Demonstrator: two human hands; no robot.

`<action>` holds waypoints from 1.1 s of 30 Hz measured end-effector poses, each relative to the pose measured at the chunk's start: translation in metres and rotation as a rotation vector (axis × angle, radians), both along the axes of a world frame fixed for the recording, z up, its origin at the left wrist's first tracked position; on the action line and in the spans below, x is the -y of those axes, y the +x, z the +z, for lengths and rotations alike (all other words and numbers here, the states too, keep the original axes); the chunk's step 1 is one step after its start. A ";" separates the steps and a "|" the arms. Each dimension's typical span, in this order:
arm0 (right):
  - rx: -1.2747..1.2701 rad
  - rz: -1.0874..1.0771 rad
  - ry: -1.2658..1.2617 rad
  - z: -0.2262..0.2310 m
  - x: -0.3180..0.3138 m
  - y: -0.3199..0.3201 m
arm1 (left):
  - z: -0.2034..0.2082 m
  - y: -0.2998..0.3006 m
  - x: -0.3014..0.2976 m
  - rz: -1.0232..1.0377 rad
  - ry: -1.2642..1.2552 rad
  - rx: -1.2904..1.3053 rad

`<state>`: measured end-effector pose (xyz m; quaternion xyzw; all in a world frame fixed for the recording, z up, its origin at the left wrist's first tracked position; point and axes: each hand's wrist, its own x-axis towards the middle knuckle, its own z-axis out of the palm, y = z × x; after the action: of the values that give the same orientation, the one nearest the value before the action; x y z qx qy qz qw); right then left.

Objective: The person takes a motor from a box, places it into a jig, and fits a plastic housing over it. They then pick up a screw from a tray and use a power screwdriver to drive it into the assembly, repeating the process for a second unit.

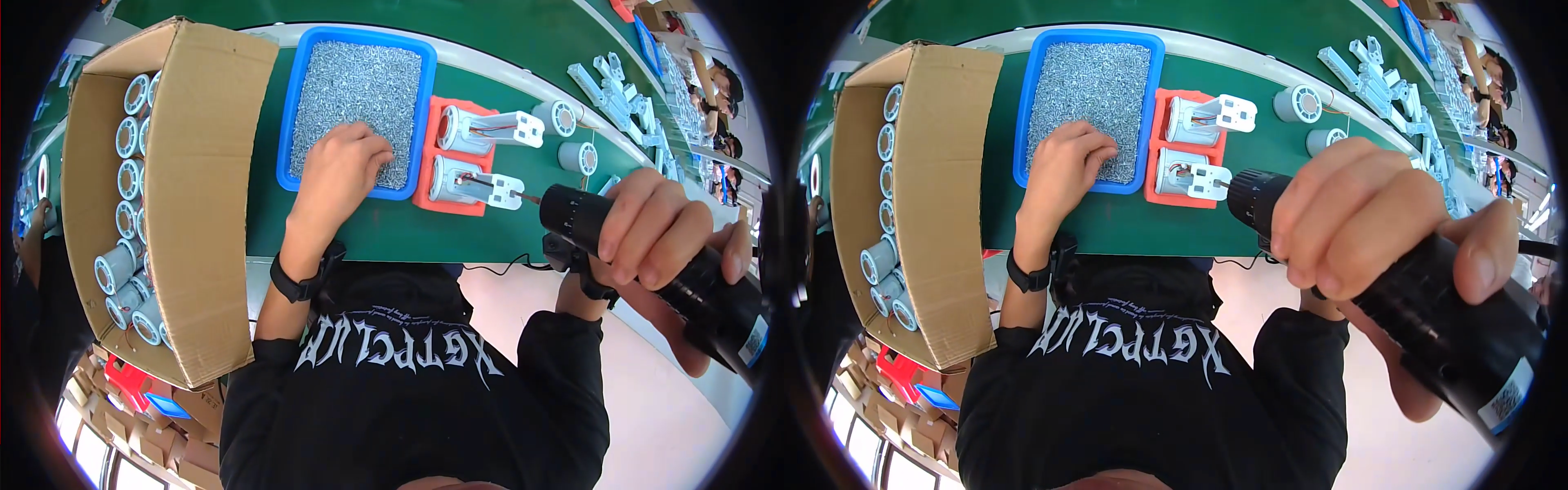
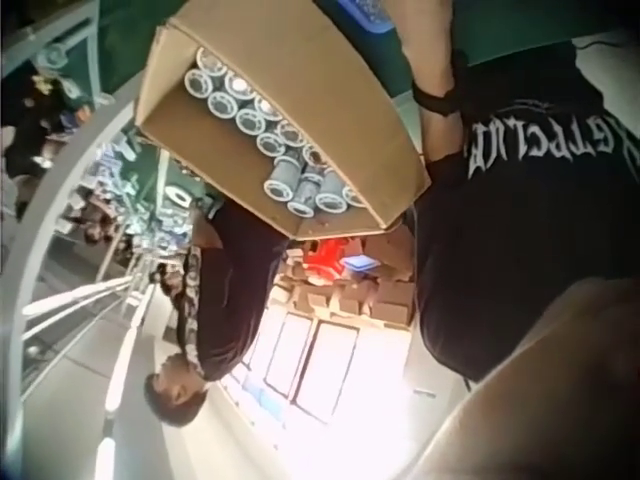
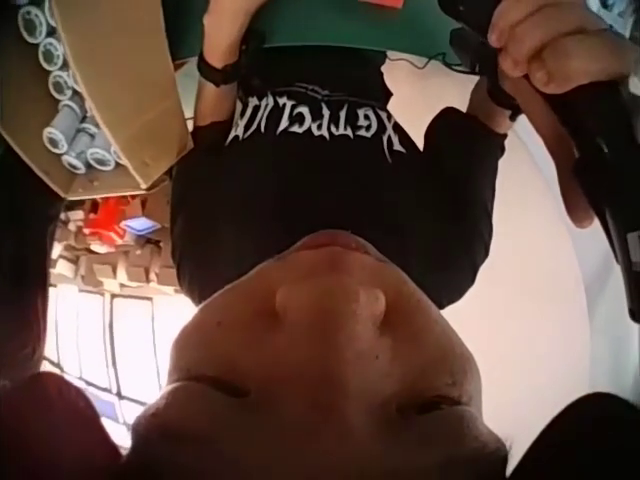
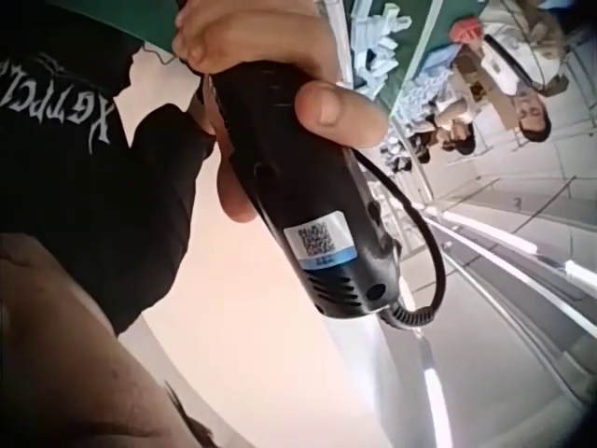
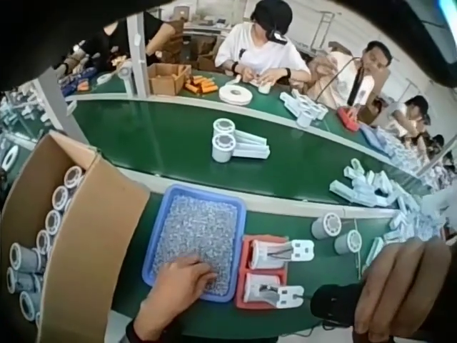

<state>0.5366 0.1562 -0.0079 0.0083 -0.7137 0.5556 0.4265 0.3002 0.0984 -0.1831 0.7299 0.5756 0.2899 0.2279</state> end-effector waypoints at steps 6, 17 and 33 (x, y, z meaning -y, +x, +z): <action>-0.074 -0.045 -0.011 -0.001 0.007 -0.004 | 0.004 0.009 0.005 0.074 -0.038 0.289; 0.144 0.125 -0.037 0.006 -0.013 0.002 | -0.007 0.062 0.016 0.020 0.117 0.550; -0.376 -0.087 -0.189 0.008 -0.008 0.035 | -0.011 0.075 0.021 0.013 -0.113 1.222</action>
<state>0.5719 0.1642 -0.0003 0.0413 -0.5660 0.5897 0.5746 0.3755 0.0770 -0.1942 0.4149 0.3595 0.6265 0.5533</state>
